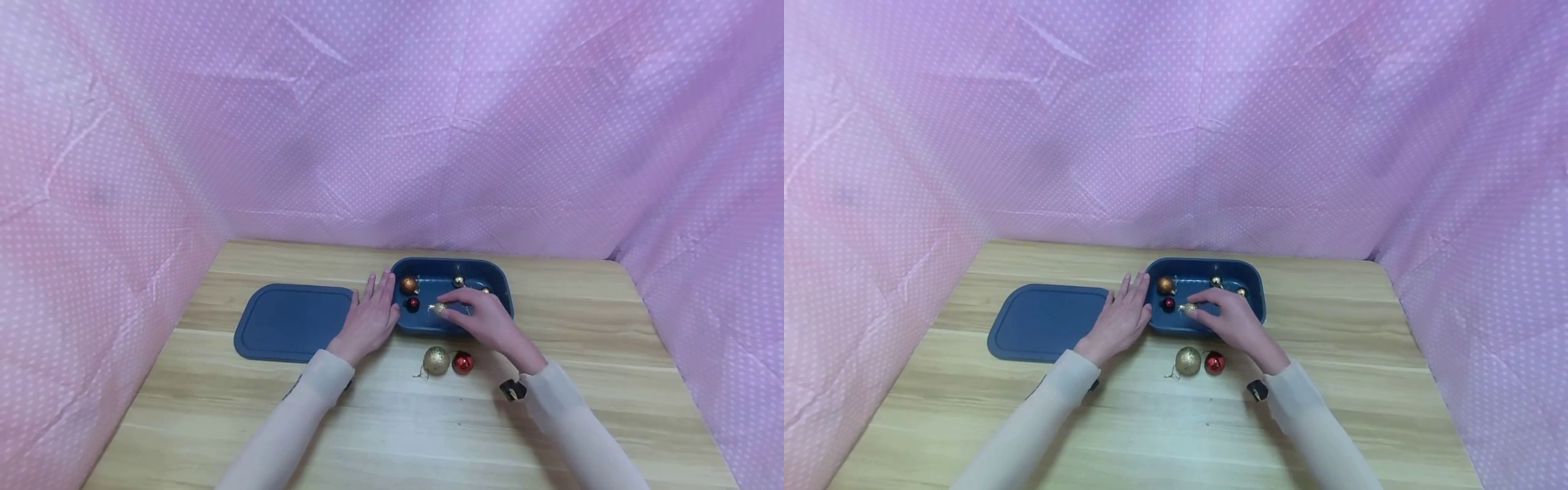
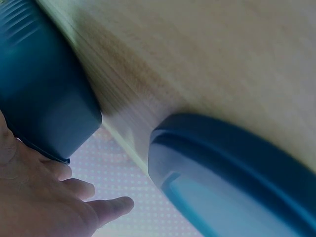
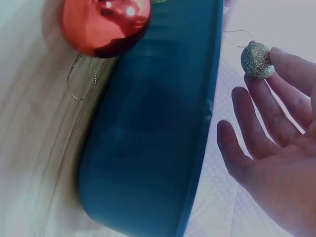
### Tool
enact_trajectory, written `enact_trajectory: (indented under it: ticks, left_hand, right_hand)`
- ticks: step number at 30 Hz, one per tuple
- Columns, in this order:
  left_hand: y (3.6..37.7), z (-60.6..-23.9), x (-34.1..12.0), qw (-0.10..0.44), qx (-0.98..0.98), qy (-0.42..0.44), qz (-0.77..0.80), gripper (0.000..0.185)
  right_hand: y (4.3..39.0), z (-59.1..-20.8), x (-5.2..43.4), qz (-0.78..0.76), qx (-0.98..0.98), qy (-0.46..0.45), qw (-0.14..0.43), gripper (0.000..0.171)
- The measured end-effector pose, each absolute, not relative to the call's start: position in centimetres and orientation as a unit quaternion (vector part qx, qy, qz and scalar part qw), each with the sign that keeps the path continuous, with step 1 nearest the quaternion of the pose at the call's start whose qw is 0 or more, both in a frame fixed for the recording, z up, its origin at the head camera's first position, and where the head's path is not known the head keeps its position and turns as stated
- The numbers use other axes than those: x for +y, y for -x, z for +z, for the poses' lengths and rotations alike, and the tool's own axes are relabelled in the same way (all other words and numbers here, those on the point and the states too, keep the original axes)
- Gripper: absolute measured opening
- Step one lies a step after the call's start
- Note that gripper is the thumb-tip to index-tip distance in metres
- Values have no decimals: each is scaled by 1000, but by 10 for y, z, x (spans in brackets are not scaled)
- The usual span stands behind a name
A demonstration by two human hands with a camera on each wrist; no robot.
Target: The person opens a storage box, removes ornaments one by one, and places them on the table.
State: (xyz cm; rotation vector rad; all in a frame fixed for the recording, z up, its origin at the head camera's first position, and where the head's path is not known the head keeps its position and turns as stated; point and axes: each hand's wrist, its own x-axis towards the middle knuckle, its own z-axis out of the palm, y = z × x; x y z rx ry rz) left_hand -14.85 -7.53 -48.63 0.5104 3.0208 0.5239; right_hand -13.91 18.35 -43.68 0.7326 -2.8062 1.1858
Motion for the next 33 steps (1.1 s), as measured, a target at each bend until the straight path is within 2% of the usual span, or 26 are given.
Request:
enact_trajectory:
  ticks: [16,24,33]
  left_hand:
    - [147,-486,-75,10,971,-166,169,64]
    - [147,-485,-74,14,972,-164,169,64]
    - [148,-485,-75,15,970,-164,176,64]
  right_hand:
    - [111,-433,206,443,-875,-190,34,26]
    - [99,-429,221,437,-880,-173,71,24]
    - [86,-427,235,419,-891,-155,83,25]
